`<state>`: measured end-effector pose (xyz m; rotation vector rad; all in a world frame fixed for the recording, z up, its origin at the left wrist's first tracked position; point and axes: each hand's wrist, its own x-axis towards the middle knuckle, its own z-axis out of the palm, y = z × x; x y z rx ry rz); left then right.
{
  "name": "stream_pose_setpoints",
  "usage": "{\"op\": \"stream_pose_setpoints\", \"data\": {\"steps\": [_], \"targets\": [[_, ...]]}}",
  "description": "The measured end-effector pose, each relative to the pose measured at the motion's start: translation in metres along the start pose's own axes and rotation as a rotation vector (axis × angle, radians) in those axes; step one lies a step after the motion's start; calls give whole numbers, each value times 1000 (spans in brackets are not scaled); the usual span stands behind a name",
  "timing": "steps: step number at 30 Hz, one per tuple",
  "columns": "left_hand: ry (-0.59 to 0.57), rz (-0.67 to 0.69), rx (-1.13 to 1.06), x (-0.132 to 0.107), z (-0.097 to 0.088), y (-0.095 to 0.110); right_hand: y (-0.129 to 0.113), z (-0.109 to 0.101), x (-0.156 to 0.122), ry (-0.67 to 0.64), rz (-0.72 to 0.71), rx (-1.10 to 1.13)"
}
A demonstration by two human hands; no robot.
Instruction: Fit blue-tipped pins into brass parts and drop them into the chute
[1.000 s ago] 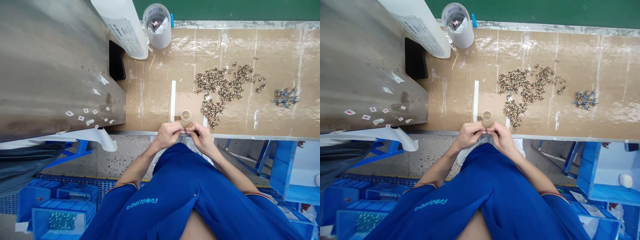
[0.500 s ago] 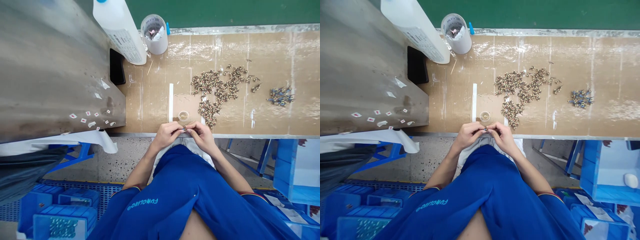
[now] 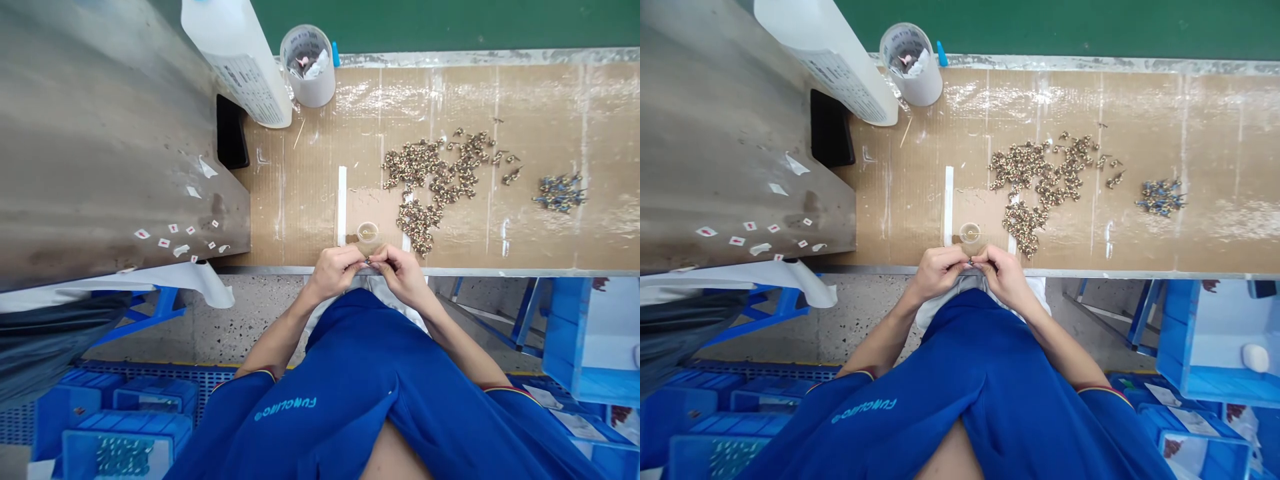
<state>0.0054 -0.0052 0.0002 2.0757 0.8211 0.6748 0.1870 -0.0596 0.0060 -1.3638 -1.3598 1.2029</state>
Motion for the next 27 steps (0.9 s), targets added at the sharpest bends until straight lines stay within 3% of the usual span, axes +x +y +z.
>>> {"op": "stream_pose_setpoints", "data": {"steps": [13, 23, 27], "targets": [[-34, 26, -10, 2, -2, -2, 2, 5, -3, 41, 77, -16], [6, 8, -47, 4, -5, 4, 5, 0, -1, 23, 115, 161], [102, 29, -151, 2, -7, 2, -2, 1, -3, 31, 136, 236]]}}
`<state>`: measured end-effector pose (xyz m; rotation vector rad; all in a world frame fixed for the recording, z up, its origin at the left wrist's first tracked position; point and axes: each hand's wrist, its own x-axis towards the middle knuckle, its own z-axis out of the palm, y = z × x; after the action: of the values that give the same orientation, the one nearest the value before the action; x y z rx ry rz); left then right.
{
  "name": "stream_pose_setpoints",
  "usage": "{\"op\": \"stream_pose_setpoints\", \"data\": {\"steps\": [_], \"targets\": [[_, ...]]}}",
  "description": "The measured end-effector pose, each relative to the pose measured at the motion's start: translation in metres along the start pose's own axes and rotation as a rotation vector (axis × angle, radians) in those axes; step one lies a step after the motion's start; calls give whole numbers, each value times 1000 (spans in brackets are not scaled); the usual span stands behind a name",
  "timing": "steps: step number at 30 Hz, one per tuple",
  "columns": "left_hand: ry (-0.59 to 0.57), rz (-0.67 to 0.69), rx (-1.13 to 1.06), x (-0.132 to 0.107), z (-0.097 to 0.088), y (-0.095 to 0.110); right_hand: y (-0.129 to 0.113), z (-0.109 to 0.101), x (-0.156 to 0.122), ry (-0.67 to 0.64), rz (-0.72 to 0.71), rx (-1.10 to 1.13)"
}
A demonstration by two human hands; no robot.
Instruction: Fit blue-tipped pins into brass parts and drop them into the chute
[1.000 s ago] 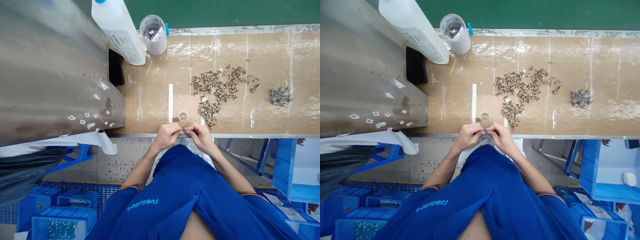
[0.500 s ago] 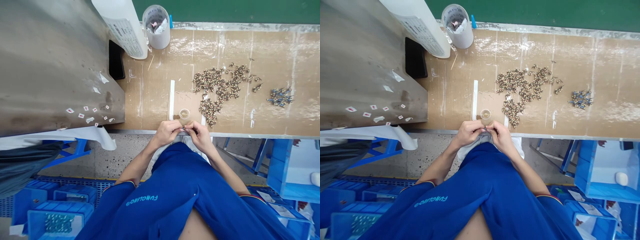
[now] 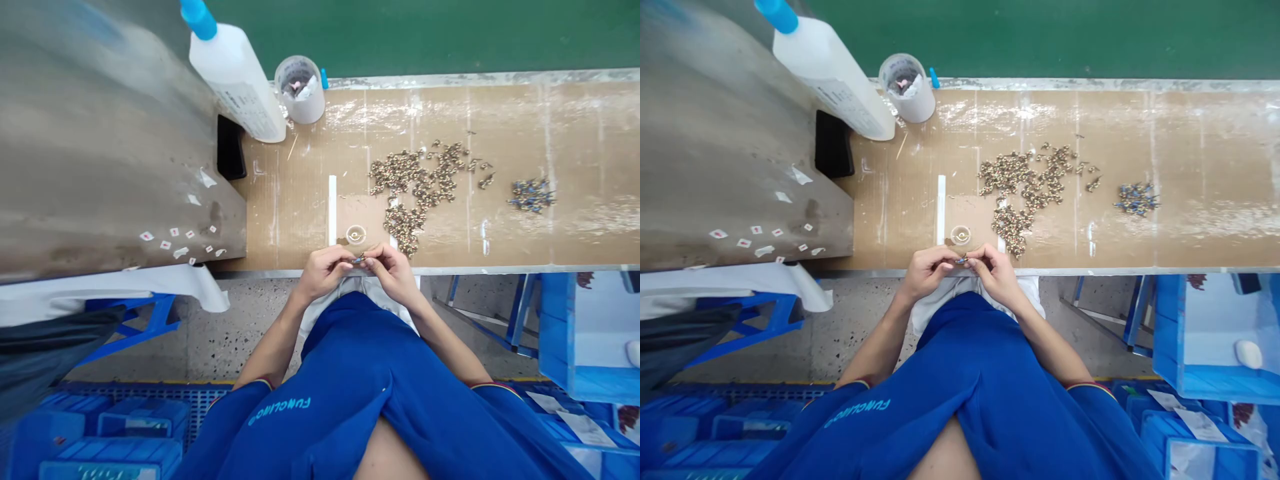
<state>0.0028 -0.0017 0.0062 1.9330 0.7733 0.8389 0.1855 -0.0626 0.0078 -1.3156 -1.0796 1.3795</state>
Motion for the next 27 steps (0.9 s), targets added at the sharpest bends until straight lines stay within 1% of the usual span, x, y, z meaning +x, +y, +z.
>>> {"op": "stream_pose_setpoints", "data": {"steps": [2, 3, 4, 5, 6, 8, 11, 13, 15, 17, 18, 19, 20, 21, 22, 23, 24, 25, 26, 27], "targets": [[81, -7, -54, -1, -1, -1, -5, -5, -1, 26, -33, 22], [112, -21, -71, -1, -1, -1, -8, -11, -1, 64, -66, 4], [133, -35, -82, -1, -2, -2, -11, -20, 1, 126, -108, -37], [143, -46, -85, 0, -3, -2, -13, -33, 3, 215, -154, -99], [146, -55, -81, 0, -3, -2, -15, -49, 5, 329, -195, -176], [142, -69, -56, 2, -4, -2, -16, -89, 11, 593, -252, -340], [146, -69, -25, 7, -2, 0, -11, -153, 20, 942, -224, -560], [156, -62, -33, 8, -1, 4, -8, -186, 24, 1102, -197, -654], [143, -83, -63, 4, -6, 8, -5, -206, 28, 1167, -166, -700], [74, -131, -107, -9, -23, 15, -5, -213, 31, 1169, -125, -704], [33, -161, -127, -19, -37, 18, -6, -213, 31, 1166, -103, -697], [0, -193, -142, -31, -53, 22, -6, -212, 32, 1176, -88, -685], [-4, -230, -142, -44, -73, 26, -7, -211, 31, 1214, -81, -661], [27, -274, -124, -58, -93, 30, -7, -209, 31, 1252, -69, -640], [98, -329, -81, -70, -115, 35, -7, -208, 31, 1281, -60, -636], [210, -388, -6, -80, -136, 40, -7, -207, 31, 1313, -53, -633], [373, -441, 101, -86, -155, 45, -7, -206, 31, 1316, -61, -635], [584, -480, 236, -88, -172, 51, -7, -205, 31, 1309, -58, -644], [762, -502, 418, -87, -186, 55, -7, -205, 31, 1294, -52, -657], [892, -508, 582, -81, -196, 60, -7, -204, 31, 1280, -54, -662]]}}
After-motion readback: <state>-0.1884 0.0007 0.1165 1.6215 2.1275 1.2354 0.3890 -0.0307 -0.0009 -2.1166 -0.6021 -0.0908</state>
